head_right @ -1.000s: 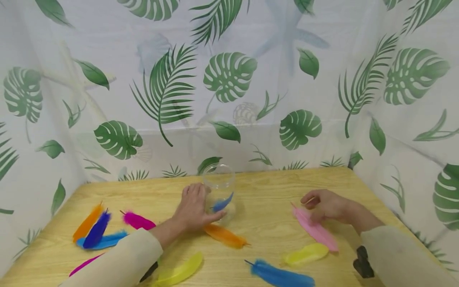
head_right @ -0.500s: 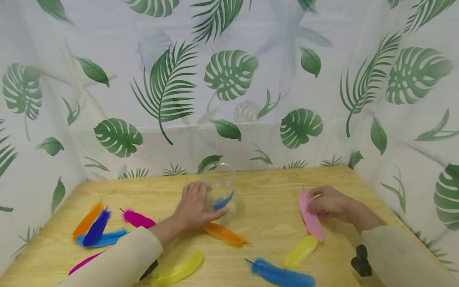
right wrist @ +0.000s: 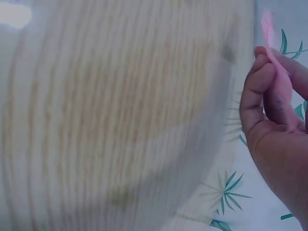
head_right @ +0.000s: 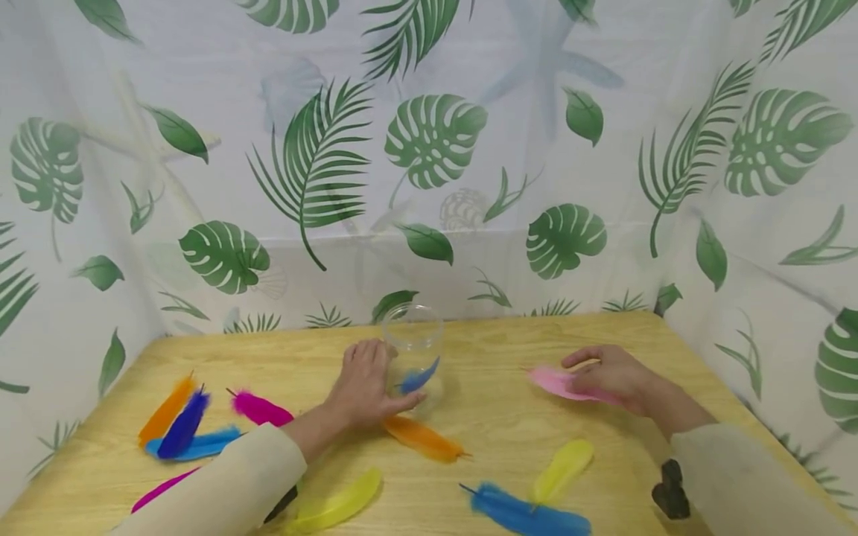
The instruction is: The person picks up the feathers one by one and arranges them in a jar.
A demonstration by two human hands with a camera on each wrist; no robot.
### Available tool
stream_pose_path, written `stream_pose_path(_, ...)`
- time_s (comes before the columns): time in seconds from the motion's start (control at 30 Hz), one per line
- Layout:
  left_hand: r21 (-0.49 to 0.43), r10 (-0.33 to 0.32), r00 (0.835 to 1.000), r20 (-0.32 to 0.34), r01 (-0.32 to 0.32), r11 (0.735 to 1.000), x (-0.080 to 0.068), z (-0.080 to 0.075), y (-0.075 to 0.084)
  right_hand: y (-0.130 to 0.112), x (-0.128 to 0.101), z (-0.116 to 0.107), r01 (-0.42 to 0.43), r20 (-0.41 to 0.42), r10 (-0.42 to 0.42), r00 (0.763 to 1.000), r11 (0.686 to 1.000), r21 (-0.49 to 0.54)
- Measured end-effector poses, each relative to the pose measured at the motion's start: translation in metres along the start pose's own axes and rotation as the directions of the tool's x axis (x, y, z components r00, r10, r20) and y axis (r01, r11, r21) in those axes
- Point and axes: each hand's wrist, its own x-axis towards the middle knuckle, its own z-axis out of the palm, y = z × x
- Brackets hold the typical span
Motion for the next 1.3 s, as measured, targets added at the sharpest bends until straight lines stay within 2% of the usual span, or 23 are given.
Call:
stream_pose_path(0.17,0.010,0.000,1.000,-0.002,0.000,1.000,0.001,0.000,-0.001,0.000,0.002,0.002,-0.002,-0.032,0.002,0.999,1.000,0.021)
stream_pose_path(0.37,0.021,0.000,1.000,0.000,0.000,1.000,0.002,-0.001,-0.002,-0.002,0.005,0.004,-0.001,-0.064,0.008,0.998,0.994,0.113)
stream_pose_path(0.63,0.013,-0.003,1.000,0.002,0.003,1.000,0.002,0.000,-0.002,-0.002,0.006,0.006,0.084,-0.101,-0.073,0.992,0.991,0.108)
stream_pose_path(0.87,0.013,-0.006,1.000,0.008,0.006,1.000,0.002,0.001,-0.003,-0.005,0.007,0.008,0.098,-0.177,-0.071,0.982,0.984,0.151)
stream_pose_path(1.03,0.021,-0.006,1.000,0.005,0.006,1.000,0.002,0.001,-0.003,-0.008,0.007,0.009,0.132,-0.196,-0.086,0.977,0.963,0.233)
stream_pose_path(1.17,0.024,-0.005,1.000,0.000,0.005,1.000,0.001,0.002,-0.003,-0.008,0.008,0.009,0.149,-0.181,-0.095,0.979,0.938,0.314)
stream_pose_path(1.3,0.015,-0.005,1.000,-0.001,0.005,1.000,0.001,0.003,-0.003,-0.011,0.009,0.010,0.142,-0.165,-0.091,0.982,0.932,0.333)
